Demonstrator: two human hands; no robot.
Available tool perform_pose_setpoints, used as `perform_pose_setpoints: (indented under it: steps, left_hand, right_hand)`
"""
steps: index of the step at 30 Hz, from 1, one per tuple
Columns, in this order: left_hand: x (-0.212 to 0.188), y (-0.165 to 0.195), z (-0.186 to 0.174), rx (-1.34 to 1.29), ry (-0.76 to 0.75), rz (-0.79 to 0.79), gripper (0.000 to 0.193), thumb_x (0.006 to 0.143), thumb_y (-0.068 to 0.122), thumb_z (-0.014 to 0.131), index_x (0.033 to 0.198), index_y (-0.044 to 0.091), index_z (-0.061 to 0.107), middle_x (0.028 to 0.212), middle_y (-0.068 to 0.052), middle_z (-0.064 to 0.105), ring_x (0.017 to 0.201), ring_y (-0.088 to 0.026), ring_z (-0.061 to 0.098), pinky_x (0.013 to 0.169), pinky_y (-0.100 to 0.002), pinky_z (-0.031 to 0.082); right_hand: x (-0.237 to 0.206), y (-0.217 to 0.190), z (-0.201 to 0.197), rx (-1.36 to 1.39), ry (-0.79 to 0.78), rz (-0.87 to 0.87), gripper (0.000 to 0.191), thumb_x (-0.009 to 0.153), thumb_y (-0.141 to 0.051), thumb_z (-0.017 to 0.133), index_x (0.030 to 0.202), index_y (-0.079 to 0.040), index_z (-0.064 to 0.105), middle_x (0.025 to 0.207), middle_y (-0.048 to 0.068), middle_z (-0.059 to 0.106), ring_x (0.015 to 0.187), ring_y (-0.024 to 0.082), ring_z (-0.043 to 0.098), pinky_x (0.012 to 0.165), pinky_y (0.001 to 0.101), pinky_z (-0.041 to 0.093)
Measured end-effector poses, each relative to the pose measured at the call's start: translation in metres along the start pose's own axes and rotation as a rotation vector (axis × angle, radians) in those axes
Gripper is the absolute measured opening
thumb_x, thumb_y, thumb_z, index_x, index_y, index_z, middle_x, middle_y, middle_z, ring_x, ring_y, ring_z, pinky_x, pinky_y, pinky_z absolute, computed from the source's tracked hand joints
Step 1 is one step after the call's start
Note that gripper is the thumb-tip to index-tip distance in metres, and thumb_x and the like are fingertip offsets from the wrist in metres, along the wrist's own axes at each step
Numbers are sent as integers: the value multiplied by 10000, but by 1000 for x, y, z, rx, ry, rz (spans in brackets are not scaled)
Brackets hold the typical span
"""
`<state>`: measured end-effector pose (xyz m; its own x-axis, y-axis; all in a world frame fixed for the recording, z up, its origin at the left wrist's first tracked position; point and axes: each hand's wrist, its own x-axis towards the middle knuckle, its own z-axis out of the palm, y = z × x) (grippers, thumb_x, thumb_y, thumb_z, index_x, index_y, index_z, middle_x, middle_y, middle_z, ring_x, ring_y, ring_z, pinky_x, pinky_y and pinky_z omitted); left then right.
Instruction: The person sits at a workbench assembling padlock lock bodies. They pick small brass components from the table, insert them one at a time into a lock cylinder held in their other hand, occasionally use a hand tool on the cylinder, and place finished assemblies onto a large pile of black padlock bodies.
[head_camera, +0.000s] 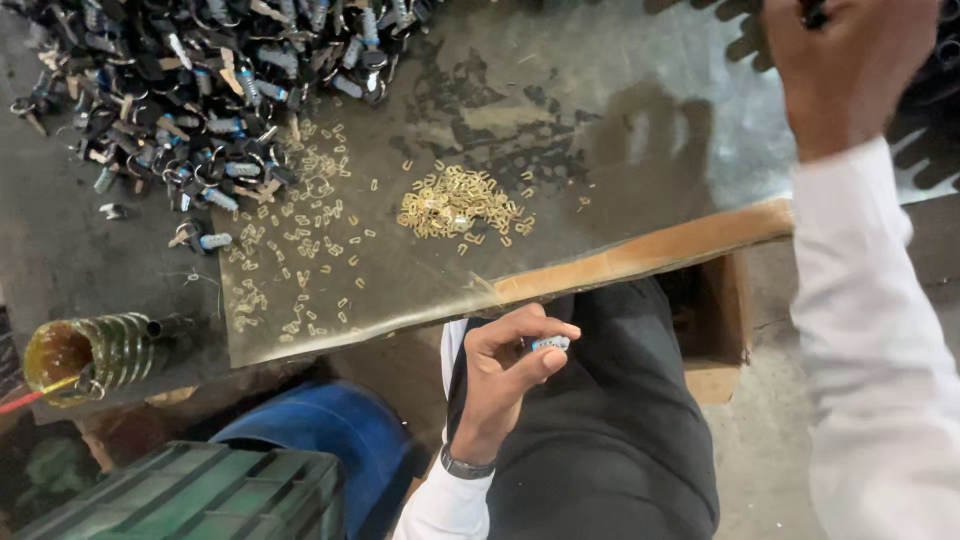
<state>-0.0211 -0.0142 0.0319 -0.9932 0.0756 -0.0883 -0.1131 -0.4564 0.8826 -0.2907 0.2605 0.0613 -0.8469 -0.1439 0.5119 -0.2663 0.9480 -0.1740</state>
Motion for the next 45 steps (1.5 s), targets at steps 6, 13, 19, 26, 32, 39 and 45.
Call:
perform_pose_setpoints:
  steps: [6,13,19,26,32,39,45]
  left_hand:
    - [6,5,11,-598,114,-199,382,1006,109,695,1335,-82,664,870,-14,538,699,-95,470,623,-275,415]
    - [4,0,11,-699,30,-335,457,972,189,690,1385,11,610,989,2,596,822,-95,543,681,-266,469]
    - [-3,-31,1,-617,-30,-385,338,1015,242,729,1193,-40,675,949,-59,670,814,-142,645,711,-303,530]
    - [-4,-38,3,-476,28,-386,293,1009,244,718,1074,-40,699,882,-65,698,748,-140,668,667,-286,537]
    - [-6,-30,7,-286,43,-288,278,1026,231,720,1058,-45,732,868,-51,697,764,-108,651,686,-256,530]
    - [-8,-33,9,-238,62,-278,240,1016,190,728,1069,-43,739,870,-56,705,753,-98,645,678,-247,528]
    - [-9,-35,10,-193,91,-275,216,1005,179,735,1078,-25,743,845,-49,697,734,-94,644,654,-242,522]
  right_hand:
    - [-65,-45,-53,1148,-90,16,471,974,-414,781,1077,-96,450,1031,68,633,803,180,664,628,319,575]
    - [-156,-100,-56,1751,-220,351,472,1006,-413,764,1159,-62,487,975,55,525,789,157,609,679,310,531]
    - [-193,-104,-55,1550,-320,588,309,1061,-274,661,1128,-40,471,869,94,474,585,107,452,469,245,385]
    - [-210,-109,-45,1803,-261,531,405,1100,-435,619,1263,-143,391,949,95,465,668,137,405,494,275,402]
    - [-220,-117,-47,2074,-404,793,371,1038,-332,660,1151,-189,337,924,88,452,588,136,438,427,263,369]
    - [-222,-123,-46,1926,-417,616,391,1016,-260,687,1157,-175,332,861,96,474,668,164,485,506,239,344]
    - [-227,-120,-50,1946,-495,690,365,1017,-145,689,1115,-164,338,981,139,542,679,94,489,520,213,360]
